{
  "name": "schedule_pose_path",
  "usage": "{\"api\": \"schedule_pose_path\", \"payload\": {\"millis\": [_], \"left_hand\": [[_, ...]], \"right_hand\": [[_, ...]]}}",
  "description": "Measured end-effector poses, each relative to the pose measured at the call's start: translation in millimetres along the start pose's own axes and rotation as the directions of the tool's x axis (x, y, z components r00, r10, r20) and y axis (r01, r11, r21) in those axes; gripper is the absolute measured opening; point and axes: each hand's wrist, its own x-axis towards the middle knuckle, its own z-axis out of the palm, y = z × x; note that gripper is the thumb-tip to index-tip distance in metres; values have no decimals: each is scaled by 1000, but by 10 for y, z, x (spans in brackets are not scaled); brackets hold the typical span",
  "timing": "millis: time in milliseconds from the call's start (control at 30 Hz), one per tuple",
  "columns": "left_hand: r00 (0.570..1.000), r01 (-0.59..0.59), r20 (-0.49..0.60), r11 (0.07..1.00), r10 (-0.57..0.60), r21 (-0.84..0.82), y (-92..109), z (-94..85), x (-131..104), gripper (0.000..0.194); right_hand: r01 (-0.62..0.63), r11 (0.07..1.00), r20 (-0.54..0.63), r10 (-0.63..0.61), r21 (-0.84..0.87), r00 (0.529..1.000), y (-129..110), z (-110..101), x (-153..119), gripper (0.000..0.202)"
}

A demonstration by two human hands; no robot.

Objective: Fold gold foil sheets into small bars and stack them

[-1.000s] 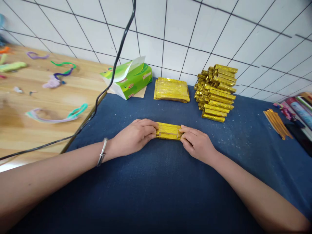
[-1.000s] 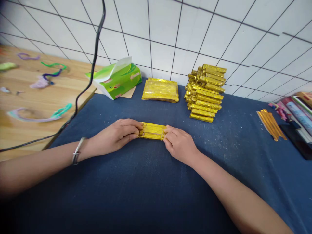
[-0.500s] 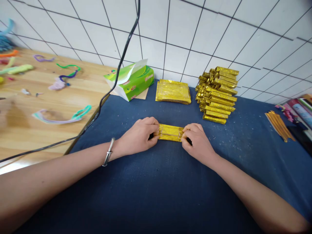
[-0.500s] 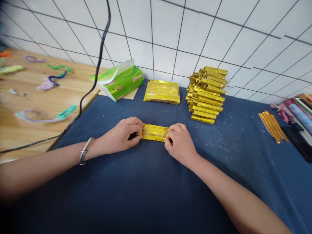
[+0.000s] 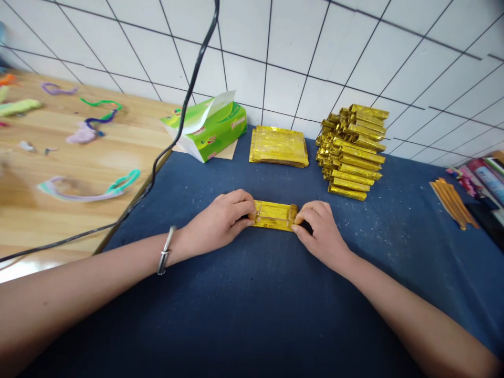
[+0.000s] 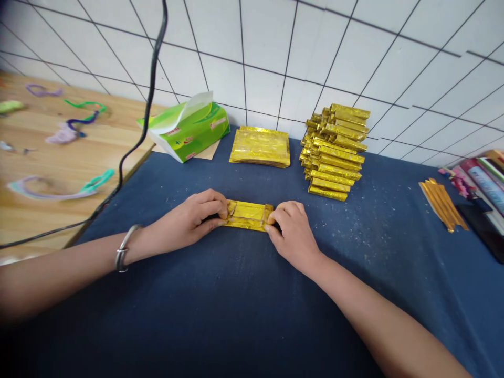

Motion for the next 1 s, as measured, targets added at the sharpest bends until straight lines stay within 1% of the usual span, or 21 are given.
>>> {"api": "schedule_pose_path", "payload": {"millis": [100, 167, 267, 367, 533, 733, 867, 1000], "left_hand": [[999, -39, -25, 997, 41, 68, 17, -1, -23, 12], [997, -72, -18, 987, 75, 142, 31, -4, -37, 15], [989, -151, 28, 961, 148, 230, 47, -1, -55, 20], [970, -244, 93, 929, 227, 279, 49, 8, -68, 27], [939, -342, 155, 881, 307, 327, 29, -3, -81, 29], [920, -391, 171, 838, 352, 381, 9, -32, -99, 28], [903, -430, 206, 814, 377, 392, 10, -53, -111, 33], [911, -409, 237, 814, 338, 413, 72, -97, -96, 32]], "right_hand": [[38, 996, 29, -36, -86, 999, -22, 3, -23, 5], [96, 986, 53, -90, -133, 995, -40, 9, -44, 9], [197, 954, 69, -186, -226, 980, -69, 12, -69, 16], [271, 915, 86, -257, -299, 962, -79, 9, -75, 22], [316, 907, 74, -308, -277, 949, -10, 5, -59, 24], [352, 917, 92, -341, -189, 936, 85, -12, -50, 21], [390, 892, 109, -375, -229, 921, 102, -3, -45, 23], [400, 873, 158, -369, -281, 916, 65, -24, -25, 22]]}}
